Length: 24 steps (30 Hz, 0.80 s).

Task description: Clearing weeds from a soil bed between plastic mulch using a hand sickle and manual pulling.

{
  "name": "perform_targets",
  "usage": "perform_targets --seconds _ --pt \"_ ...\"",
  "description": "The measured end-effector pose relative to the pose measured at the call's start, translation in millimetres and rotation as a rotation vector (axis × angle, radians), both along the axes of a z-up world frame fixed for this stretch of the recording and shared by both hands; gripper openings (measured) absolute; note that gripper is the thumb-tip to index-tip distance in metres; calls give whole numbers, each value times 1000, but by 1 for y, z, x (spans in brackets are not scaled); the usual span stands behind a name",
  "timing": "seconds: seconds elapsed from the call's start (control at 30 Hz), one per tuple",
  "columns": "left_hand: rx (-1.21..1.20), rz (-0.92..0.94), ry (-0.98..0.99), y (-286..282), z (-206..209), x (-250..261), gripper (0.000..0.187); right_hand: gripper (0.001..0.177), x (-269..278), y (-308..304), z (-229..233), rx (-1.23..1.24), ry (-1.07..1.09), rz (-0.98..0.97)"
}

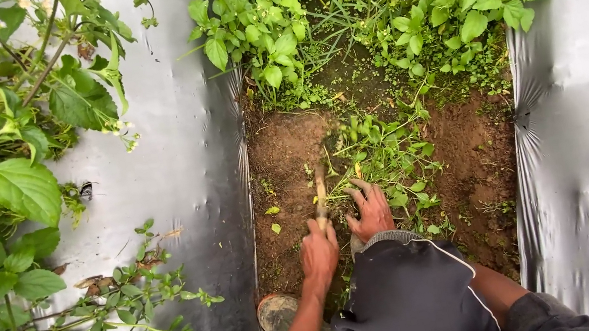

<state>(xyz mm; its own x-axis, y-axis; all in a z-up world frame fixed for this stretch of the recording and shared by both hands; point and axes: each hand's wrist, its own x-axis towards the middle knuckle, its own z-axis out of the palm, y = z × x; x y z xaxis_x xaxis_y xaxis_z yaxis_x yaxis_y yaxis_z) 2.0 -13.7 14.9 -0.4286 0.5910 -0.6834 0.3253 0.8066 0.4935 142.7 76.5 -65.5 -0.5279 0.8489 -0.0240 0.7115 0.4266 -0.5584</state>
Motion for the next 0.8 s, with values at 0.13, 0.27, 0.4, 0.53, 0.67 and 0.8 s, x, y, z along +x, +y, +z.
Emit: perform_targets --seconds 0.13,0.27,0.4,0.53,0.67,0.8 --pt "19 213 70 17 -1 -9 32 71 -3 0 9 -22 6 -9" --pt "13 17 88 -8 -4 9 37 65 -1 -1 10 11 56 -19" --pt "105 -149 367 -28 -6 45 40 63 -2 -3 16 10 66 -34" --pt "179 -90 486 -28 -17 24 31 64 -2 -2 23 13 48 -27" --pt "291 -4 528 -26 -24 13 36 62 -2 -4 32 23 -6 -25" --pt "257 174 351 -3 8 -4 26 60 -9 15 36 161 -92 76"
